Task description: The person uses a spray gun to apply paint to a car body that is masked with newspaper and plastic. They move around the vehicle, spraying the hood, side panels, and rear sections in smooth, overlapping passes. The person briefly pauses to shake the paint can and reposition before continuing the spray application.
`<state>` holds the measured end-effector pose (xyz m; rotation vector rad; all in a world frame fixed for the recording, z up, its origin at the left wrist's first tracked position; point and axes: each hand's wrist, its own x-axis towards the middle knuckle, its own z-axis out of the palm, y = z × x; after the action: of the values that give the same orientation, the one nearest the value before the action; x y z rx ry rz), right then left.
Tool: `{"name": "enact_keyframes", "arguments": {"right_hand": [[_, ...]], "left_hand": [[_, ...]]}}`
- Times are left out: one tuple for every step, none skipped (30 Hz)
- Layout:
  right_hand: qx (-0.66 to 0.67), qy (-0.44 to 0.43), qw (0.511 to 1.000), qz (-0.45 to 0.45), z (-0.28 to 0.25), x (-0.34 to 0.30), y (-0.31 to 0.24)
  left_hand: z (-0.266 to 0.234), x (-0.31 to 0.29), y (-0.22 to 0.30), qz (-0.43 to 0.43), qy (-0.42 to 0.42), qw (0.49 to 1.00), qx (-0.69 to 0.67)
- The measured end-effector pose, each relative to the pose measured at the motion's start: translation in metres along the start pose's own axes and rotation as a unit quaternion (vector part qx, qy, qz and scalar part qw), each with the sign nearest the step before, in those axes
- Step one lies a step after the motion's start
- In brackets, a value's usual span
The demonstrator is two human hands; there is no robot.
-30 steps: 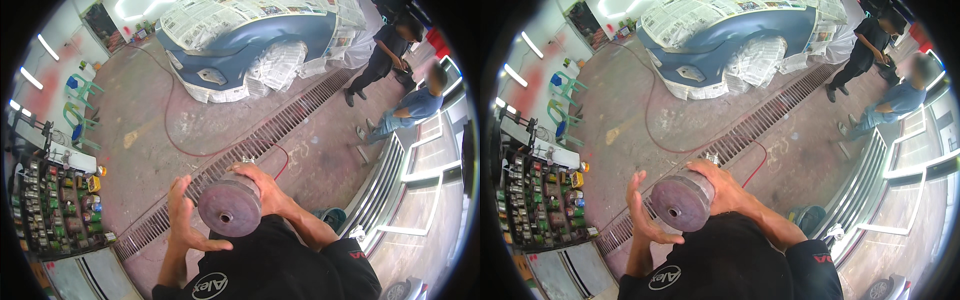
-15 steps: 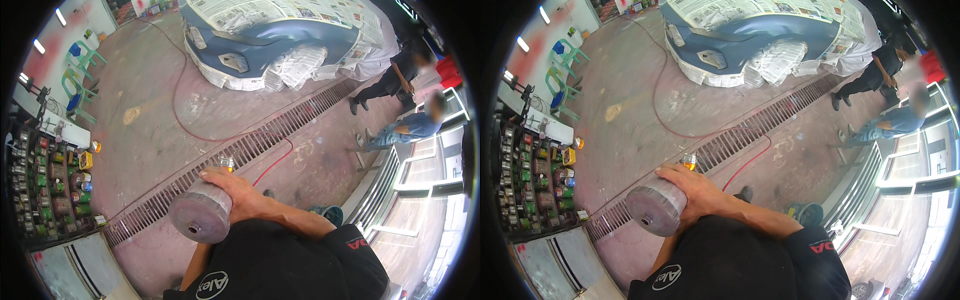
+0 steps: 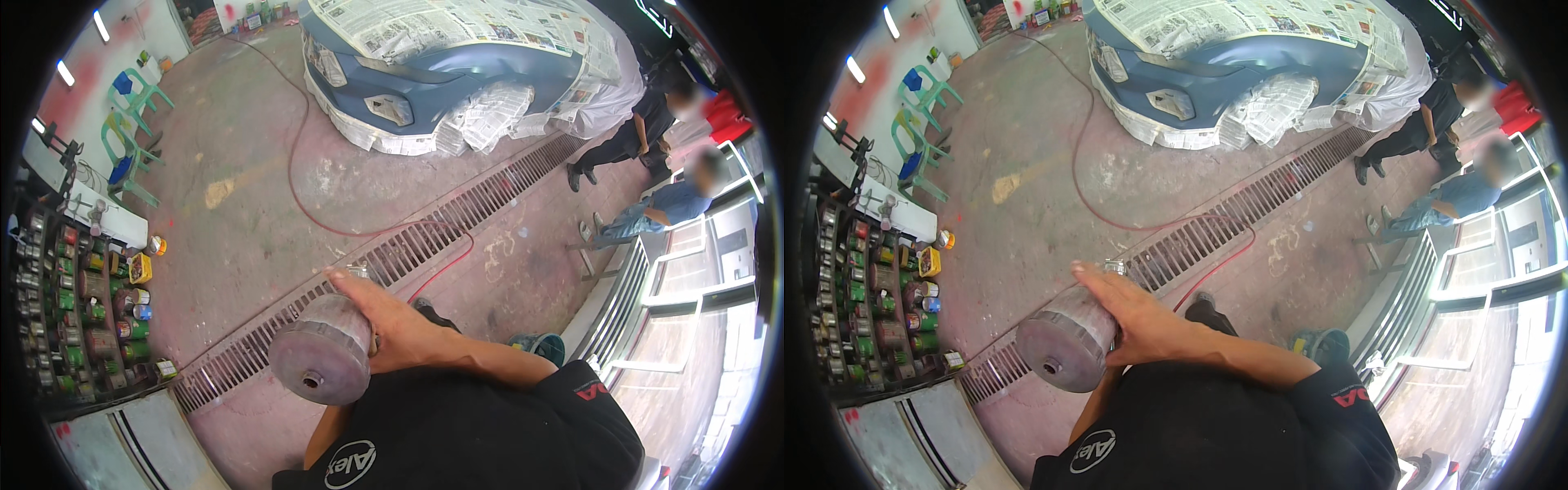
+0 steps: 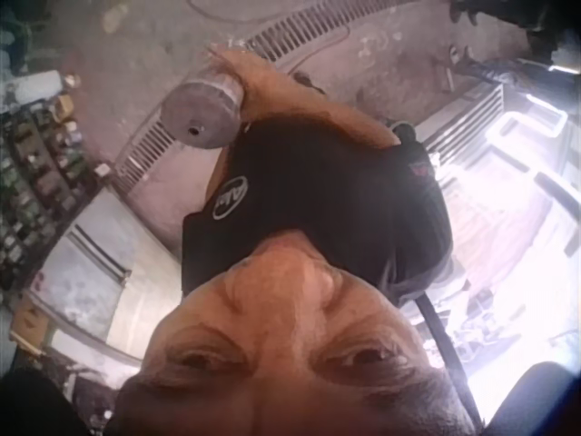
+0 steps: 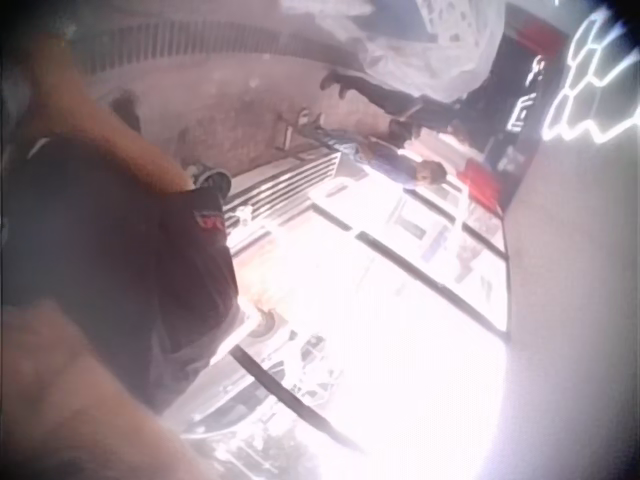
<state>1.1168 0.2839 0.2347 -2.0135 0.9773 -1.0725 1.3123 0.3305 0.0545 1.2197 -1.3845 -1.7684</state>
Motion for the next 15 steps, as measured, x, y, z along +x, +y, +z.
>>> {"name": "enact_keyframes", "arguments": {"right_hand": [[-0.019, 0.000, 1.000, 0.018, -0.007, 0.001, -0.001], [-0.041, -0.001, 0.999, 0.036, -0.017, 0.001, -0.002], [-0.061, -0.003, 0.997, 0.053, -0.026, 0.001, 0.000], [-0.038, -0.008, 0.993, 0.112, -0.034, -0.004, 0.006], [-0.014, -0.015, 0.985, 0.171, -0.039, -0.012, 0.015], [0.012, -0.022, 0.973, 0.229, -0.043, -0.018, 0.026], [0.019, -0.052, 0.963, 0.262, -0.047, -0.022, 0.039], [0.024, -0.082, 0.951, 0.295, -0.051, -0.026, 0.054], [0.030, -0.114, 0.938, 0.327, -0.052, -0.026, 0.069], [0.017, -0.141, 0.929, 0.342, -0.052, -0.025, 0.082], [0.005, -0.168, 0.920, 0.355, -0.051, -0.023, 0.094], [-0.007, -0.196, 0.910, 0.366, -0.048, -0.020, 0.107], [-0.002, -0.187, 0.918, 0.349, -0.043, -0.019, 0.123], [0.005, -0.177, 0.928, 0.328, -0.033, -0.018, 0.143], [0.014, -0.168, 0.937, 0.305, -0.023, -0.014, 0.165]], "left_hand": [[-0.001, 0.006, 0.003, -0.001, 0.019, 1.000, -0.011], [-0.003, 0.014, 0.008, -0.004, 0.037, 0.999, -0.024], [-0.004, 0.020, 0.014, -0.001, 0.065, 0.997, -0.036], [-0.001, 0.029, 0.018, 0.007, 0.093, 0.995, -0.044], [0.000, 0.038, 0.022, 0.019, 0.128, 0.990, -0.050], [0.001, 0.048, 0.026, 0.045, 0.173, 0.983, -0.042], [0.000, 0.057, 0.029, 0.074, 0.220, 0.972, -0.032], [-0.006, 0.068, 0.034, 0.113, 0.249, 0.962, -0.017], [-0.012, 0.078, 0.039, 0.151, 0.278, 0.949, 0.000], [-0.019, 0.088, 0.046, 0.189, 0.306, 0.933, 0.016], [-0.026, 0.096, 0.058, 0.183, 0.316, 0.931, -0.020], [-0.034, 0.101, 0.066, 0.176, 0.333, 0.926, -0.025], [-0.041, 0.109, 0.075, 0.171, 0.348, 0.921, -0.037], [-0.050, 0.120, 0.084, 0.169, 0.363, 0.915, -0.045], [-0.059, 0.130, 0.095, 0.201, 0.390, 0.898, -0.034]]}}
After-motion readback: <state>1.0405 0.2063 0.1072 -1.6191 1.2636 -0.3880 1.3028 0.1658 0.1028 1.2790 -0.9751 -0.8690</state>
